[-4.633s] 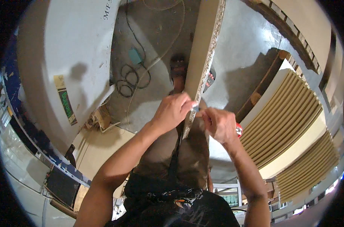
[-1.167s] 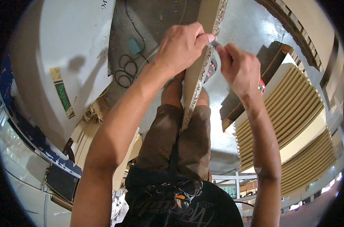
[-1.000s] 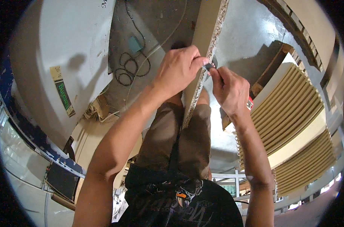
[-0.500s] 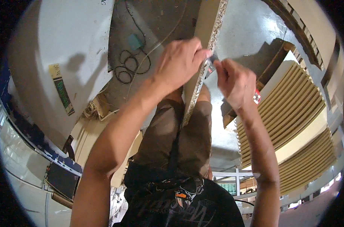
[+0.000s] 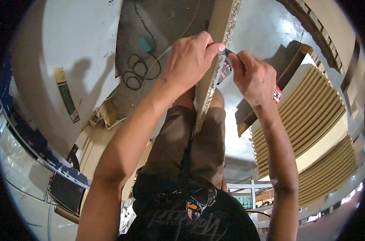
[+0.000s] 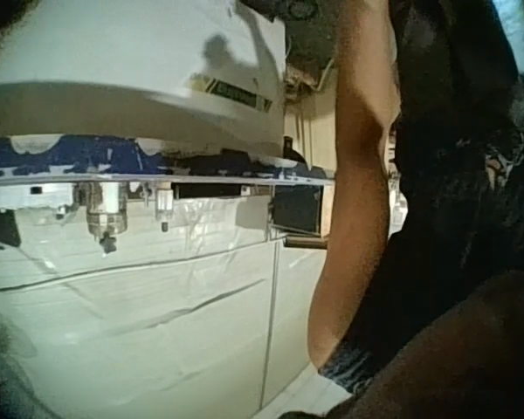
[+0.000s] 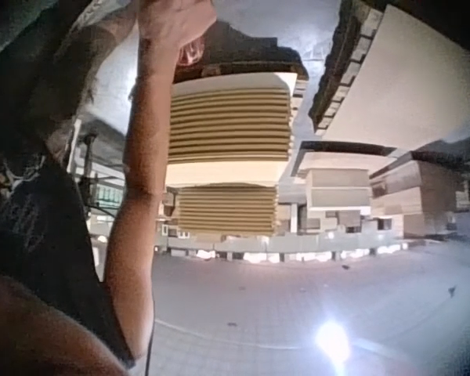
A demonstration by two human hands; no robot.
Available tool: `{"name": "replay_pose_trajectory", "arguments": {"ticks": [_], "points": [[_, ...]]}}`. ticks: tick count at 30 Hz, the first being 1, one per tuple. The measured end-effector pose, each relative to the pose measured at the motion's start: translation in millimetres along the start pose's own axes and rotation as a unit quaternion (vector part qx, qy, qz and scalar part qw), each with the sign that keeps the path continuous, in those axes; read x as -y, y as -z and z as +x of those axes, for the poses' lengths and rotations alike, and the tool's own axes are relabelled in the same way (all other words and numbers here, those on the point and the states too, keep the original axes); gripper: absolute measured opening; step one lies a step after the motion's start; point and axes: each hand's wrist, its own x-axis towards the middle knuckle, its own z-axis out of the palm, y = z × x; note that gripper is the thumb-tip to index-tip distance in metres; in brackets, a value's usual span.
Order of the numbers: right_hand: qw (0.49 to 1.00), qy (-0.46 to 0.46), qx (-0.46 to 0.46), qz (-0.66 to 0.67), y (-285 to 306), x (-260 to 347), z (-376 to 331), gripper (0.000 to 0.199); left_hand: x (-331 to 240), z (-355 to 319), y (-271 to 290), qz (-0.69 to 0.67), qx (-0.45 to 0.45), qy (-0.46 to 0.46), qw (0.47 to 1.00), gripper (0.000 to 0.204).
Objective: Inspecting and manually trimming the edges of laminated furniture panels in a factory.
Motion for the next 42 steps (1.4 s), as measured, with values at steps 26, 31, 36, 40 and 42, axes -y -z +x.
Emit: {"name": "replay_pose_trajectory", "arguments": {"ticks": [26,31,36,40,42], "points": [[0.999,-0.032,-0.014,0.004,-3,10,-26,0.029,-3,-21,-6,-0.009,-0.002,0.008,1.0,0.03],[0.999,-0.042,0.016,-0.002,-4,16,-31,0.028,-3,-27,-1,-0.012,0.031,0.023,0.999,0.029],[0.997,-0.051,0.032,0.051,-7,29,-66,0.025,-3,-63,-4,-0.033,0.08,0.056,0.995,0.027],[0.995,-0.071,0.059,0.047,-7,38,-78,0.023,-6,-78,-4,-0.025,0.079,0.066,0.994,0.026],[0.994,-0.07,0.067,0.047,-5,35,-74,0.023,-5,-76,-1,-0.019,0.085,0.068,0.994,0.027]]}}
